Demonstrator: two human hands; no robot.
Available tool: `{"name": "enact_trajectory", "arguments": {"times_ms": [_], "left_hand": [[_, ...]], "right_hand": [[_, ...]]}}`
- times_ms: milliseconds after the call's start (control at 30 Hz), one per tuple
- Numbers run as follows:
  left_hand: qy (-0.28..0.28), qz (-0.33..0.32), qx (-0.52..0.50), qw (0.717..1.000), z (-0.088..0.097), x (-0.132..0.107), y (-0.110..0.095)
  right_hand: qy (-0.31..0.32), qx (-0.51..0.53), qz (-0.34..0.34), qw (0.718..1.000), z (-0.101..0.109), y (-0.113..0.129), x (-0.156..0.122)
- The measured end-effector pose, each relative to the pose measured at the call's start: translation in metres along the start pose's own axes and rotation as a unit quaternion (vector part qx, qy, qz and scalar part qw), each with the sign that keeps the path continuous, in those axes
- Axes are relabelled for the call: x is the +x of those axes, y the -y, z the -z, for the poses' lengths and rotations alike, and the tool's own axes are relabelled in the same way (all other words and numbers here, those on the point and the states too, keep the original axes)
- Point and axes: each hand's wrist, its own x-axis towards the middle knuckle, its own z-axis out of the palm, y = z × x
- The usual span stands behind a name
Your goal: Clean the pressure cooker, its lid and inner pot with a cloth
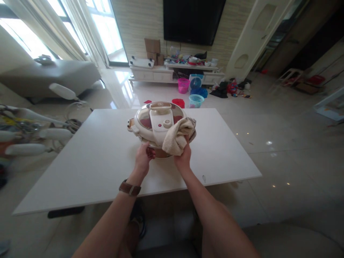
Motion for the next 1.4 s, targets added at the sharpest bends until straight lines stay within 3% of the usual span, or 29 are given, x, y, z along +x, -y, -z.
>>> {"name": "enact_trajectory", "arguments": {"times_ms": [100,200,267,467,1400], "left_hand": [[0.018,0.002,-0.010,1.000,0.003,0.001,0.001],[0.027,-0.009,-0.009,1.000,0.006,0.004,0.002],[0.028,-0.019,0.009,0.999,0.008,0.007,0.004],[0.019,-0.052,0.033,0.998,0.007,0.012,0.010],[-0.006,-0.051,0.004,0.999,0.003,0.012,0.017]], "right_hand": [[-0.074,0.064,-0.138,0.986,0.004,-0.014,0.019],[-0.140,0.110,-0.317,0.932,0.000,-0.027,0.020],[-0.161,0.129,-0.376,0.903,-0.005,-0.032,0.015],[-0.182,0.113,-0.364,0.906,-0.014,-0.033,0.006],[-0.188,0.092,-0.363,0.908,-0.012,-0.033,0.005]]}}
